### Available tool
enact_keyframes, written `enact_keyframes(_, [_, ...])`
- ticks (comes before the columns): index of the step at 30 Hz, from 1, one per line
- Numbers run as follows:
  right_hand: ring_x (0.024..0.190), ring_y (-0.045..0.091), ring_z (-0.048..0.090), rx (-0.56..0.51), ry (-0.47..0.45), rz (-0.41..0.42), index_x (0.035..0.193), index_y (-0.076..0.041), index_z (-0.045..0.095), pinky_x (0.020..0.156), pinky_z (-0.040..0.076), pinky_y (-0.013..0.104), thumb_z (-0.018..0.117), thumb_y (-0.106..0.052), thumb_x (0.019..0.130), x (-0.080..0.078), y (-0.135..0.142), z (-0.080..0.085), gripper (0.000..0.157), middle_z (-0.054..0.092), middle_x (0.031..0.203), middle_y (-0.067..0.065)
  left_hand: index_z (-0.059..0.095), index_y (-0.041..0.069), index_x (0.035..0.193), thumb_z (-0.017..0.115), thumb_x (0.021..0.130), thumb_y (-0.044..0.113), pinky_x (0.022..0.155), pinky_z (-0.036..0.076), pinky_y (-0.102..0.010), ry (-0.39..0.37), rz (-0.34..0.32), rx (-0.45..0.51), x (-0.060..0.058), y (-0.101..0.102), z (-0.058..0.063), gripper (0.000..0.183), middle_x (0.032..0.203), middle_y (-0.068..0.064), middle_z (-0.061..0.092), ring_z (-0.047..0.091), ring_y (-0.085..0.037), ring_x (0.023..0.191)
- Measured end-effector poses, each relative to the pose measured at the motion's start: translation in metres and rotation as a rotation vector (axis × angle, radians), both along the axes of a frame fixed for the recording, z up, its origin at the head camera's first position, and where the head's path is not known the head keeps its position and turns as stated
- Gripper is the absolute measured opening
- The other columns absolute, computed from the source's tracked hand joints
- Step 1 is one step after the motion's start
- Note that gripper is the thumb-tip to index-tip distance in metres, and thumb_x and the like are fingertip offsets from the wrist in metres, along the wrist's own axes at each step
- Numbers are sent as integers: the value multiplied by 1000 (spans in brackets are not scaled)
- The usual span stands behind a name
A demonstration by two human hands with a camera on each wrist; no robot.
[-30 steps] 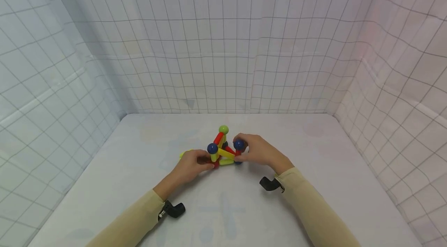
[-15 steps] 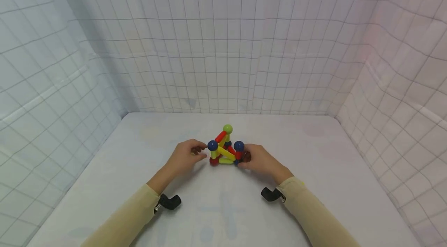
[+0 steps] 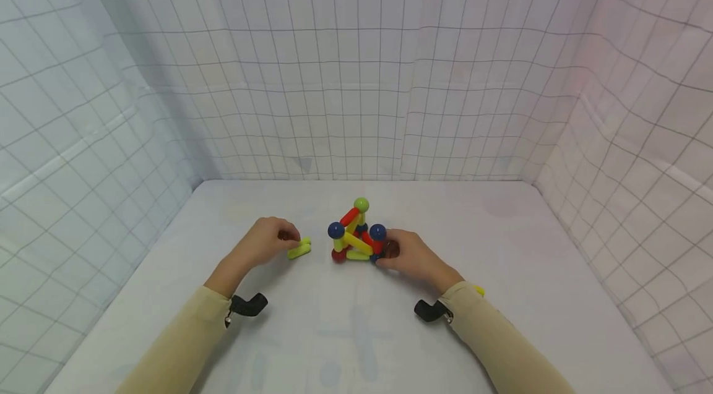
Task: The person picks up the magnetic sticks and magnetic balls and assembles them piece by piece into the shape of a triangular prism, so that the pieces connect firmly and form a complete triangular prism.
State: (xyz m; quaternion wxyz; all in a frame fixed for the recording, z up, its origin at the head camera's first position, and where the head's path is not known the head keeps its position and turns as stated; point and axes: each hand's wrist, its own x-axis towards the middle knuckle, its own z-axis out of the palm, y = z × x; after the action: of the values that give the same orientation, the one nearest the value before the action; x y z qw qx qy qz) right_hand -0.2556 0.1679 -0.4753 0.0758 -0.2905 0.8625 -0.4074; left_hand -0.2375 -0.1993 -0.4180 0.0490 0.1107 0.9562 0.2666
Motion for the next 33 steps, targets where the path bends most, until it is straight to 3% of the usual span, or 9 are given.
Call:
enact_keyframes(3, [86, 18, 63, -16, 6, -10, 113, -16, 72, 77, 55, 34, 90, -15, 89, 0, -1, 0, 30, 67, 94, -6, 83, 9, 101, 80, 98, 11, 82, 57, -39, 3, -36, -66, -1, 2, -4, 4, 96, 0, 73, 64, -17, 87])
enact_keyframes(9, [85, 17, 63, -31, 22, -6, 114, -16, 72, 76, 55, 33, 89, -15, 89, 0, -3, 0, 30, 68, 93, -7, 83, 8, 102, 81, 98, 9, 86, 59, -41, 47, -38, -155, 3, 9, -9, 5, 99, -2, 75, 66, -18, 89])
enact_keyframes(16, [86, 19, 63, -12, 17, -4, 115, -17, 72, 77, 55, 34, 89, -15, 90, -2, -3, -1, 30, 68, 94, -6, 82, 4, 110, 85, 95, 10, 84, 59, -39, 23, -20, -130, 5, 12, -10, 16, 98, -3, 75, 66, -17, 88])
enact_keyframes(21, [85, 19, 63, -19, 8, -6, 115, -16, 71, 76, 54, 34, 89, -15, 90, -1, -2, -2, 30, 67, 93, -6, 83, 6, 108, 85, 94, 10, 86, 59, -41, 17, -17, -146, 4, 13, -11, 14, 99, -3, 76, 68, -18, 91])
enact_keyframes(33, [86, 19, 63, -13, -8, -3, 115, -17, 71, 77, 55, 34, 89, -15, 90, 0, -2, -3, 30, 68, 94, -6, 82, 12, 104, 83, 96, 10, 87, 59, -41, 3, -93, -135, 10, 17, -12, 9, 99, 1, 76, 67, -17, 91])
